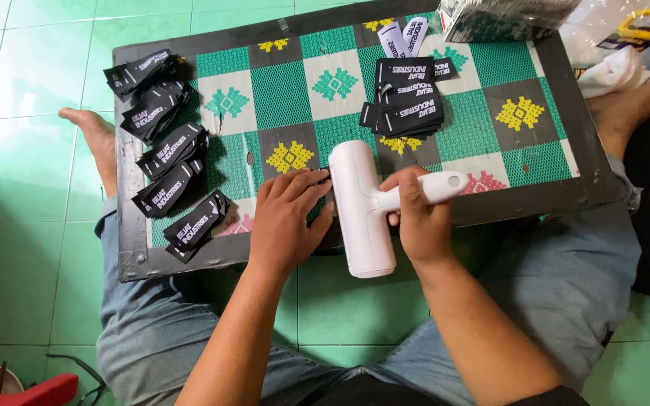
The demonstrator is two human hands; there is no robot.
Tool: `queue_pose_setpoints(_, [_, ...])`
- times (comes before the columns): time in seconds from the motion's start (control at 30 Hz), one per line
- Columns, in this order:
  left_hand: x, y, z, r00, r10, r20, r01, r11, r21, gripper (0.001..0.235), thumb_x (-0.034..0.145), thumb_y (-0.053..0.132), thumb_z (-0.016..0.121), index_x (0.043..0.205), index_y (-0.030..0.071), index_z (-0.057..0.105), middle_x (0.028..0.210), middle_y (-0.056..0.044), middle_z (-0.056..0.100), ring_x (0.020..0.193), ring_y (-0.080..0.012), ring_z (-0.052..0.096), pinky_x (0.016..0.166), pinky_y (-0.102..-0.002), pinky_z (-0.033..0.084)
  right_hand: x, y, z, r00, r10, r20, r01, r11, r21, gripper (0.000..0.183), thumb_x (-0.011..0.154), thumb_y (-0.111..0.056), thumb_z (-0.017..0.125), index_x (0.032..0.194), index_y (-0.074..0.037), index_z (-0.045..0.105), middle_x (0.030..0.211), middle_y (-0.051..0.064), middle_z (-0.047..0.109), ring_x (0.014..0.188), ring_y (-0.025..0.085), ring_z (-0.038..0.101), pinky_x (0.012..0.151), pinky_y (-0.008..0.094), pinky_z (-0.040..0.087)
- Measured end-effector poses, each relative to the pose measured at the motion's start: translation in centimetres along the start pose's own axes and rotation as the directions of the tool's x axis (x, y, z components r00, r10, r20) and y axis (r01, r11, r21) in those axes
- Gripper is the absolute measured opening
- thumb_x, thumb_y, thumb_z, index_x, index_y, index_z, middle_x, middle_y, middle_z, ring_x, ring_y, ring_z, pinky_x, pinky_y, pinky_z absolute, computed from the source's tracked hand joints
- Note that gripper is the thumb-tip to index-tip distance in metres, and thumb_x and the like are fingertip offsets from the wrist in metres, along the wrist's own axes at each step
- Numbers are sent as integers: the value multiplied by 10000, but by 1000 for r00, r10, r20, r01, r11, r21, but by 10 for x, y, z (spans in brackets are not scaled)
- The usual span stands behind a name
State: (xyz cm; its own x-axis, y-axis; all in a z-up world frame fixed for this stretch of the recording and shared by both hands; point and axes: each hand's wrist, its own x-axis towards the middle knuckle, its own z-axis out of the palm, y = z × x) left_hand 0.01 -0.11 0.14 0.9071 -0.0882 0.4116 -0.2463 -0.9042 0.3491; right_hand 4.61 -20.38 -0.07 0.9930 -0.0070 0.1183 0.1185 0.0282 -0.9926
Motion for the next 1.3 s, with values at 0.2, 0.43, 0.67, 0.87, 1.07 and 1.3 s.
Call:
queue_pose_setpoints(0.2, [-1, -2, 1, 1000, 2, -6, -2, 1000, -6, 243, 956, 295, 701, 1167, 198, 771, 1245, 28, 707, 1278, -187, 596, 1085, -401, 416, 11, 1, -23, 994, -52, -98, 45, 996, -71, 426, 1074, -312, 463, 818, -62, 693, 500, 21, 472, 381, 75, 494, 392, 182, 421])
queue_pose_setpoints(0.43, [1, 1, -3, 1000, -10, 17, 11, 1000, -21, 256, 965, 302, 696, 1182, 189, 770, 1245, 17, 710, 1280, -200, 597, 1087, -411, 414, 5, -1, -12, 995, -14, -98, 13, 1000, -16, 523, 1069, -443, 427, 832, -51, 679, 508, 26, 470, 410, 78, 508, 395, 184, 400])
queue_pose_setpoints(0.67, [0, 0, -1, 1000, -10, 17, 10, 1000, -17, 262, 961, 297, 702, 1191, 191, 771, 1252, 14, 711, 1290, -202, 595, 1093, -416, 413, 12, 4, -17, 998, 6, -62, -10, 998, -61, 437, 1057, -359, 494, 803, -69, 699, 529, 45, 514, 398, 82, 498, 386, 191, 428])
queue_pose_setpoints(0.87, [-3, -5, 2, 999, 27, -26, -28, 999, -19, 267, 958, 313, 715, 1199, 221, 782, 1117, 12, 696, 1116, -197, 628, 961, -376, 456, 25, 2, -34, 974, -25, -227, 16, 999, -40, 549, 1078, -463, 424, 816, -51, 676, 488, 22, 380, 372, 93, 468, 367, 183, 360])
queue_pose_setpoints(1.07, [4, -6, -4, 995, -8, -98, -4, 992, -129, 321, 1003, 202, 658, 1319, 189, 715, 1107, -29, 702, 1057, -223, 659, 868, -362, 458, 24, 10, -30, 967, -19, -254, 38, 997, 71, 611, 1082, -511, 397, 838, -24, 674, 479, 11, 340, 367, 85, 477, 369, 169, 368])
queue_pose_setpoints(1.3, [19, -3, 3, 986, -96, 134, 91, 995, 46, 457, 964, 386, 706, 1403, 264, 667, 1549, -36, 522, 1479, -344, 404, 1190, -605, 247, 24, 16, -31, 971, -53, -233, 68, 996, 59, 646, 1071, -553, 404, 830, -21, 678, 468, 6, 341, 362, 76, 478, 377, 169, 373])
